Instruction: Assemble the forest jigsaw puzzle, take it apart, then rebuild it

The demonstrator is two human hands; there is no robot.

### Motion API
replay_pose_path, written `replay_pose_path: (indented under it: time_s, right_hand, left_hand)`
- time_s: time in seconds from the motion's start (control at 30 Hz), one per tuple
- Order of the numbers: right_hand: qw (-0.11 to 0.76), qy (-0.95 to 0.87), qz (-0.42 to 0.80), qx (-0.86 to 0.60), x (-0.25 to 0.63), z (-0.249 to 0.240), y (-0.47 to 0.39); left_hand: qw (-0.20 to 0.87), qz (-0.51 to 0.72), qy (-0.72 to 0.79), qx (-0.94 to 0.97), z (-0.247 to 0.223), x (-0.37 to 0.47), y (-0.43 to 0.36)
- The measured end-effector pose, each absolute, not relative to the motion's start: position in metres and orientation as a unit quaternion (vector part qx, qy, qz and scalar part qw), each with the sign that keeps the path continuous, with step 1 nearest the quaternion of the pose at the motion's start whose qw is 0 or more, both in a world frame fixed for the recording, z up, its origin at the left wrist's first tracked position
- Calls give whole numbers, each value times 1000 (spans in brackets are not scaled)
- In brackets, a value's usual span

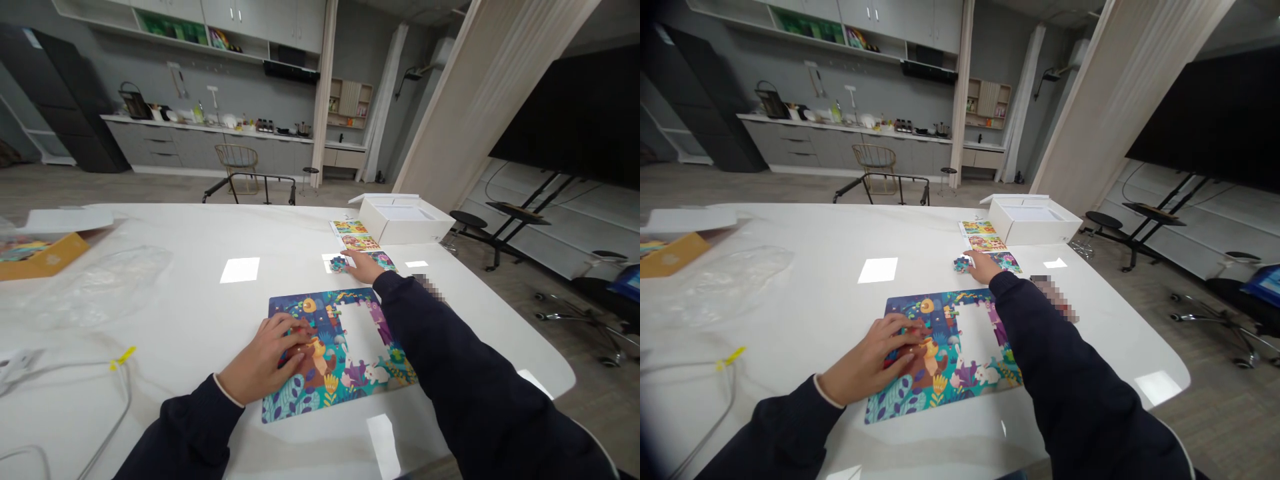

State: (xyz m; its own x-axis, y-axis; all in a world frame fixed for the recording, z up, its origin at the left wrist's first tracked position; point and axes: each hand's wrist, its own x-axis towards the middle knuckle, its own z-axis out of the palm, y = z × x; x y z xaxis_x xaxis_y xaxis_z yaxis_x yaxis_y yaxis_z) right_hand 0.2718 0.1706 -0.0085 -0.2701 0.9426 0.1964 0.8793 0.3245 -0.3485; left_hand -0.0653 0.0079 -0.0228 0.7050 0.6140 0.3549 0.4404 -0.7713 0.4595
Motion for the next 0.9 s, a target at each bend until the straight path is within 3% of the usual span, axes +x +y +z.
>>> replay_pose_path:
  time_s: [0.23, 0.43, 0.67, 0.9]
  right_hand:
    - [198, -791, 81, -573, 275, -32, 193]
    - [251, -796, 75, -546, 276, -15, 189]
    - [288, -815, 101, -493, 271, 26, 105]
    - [255, -846, 171, -435, 272, 1, 36]
  left_hand:
    - [187, 250, 287, 906, -15, -64, 5]
    - [186, 253, 292, 903, -16, -63, 5]
    - [176, 250, 285, 909, -15, -63, 5]
    - [175, 240, 282, 912, -17, -63, 4]
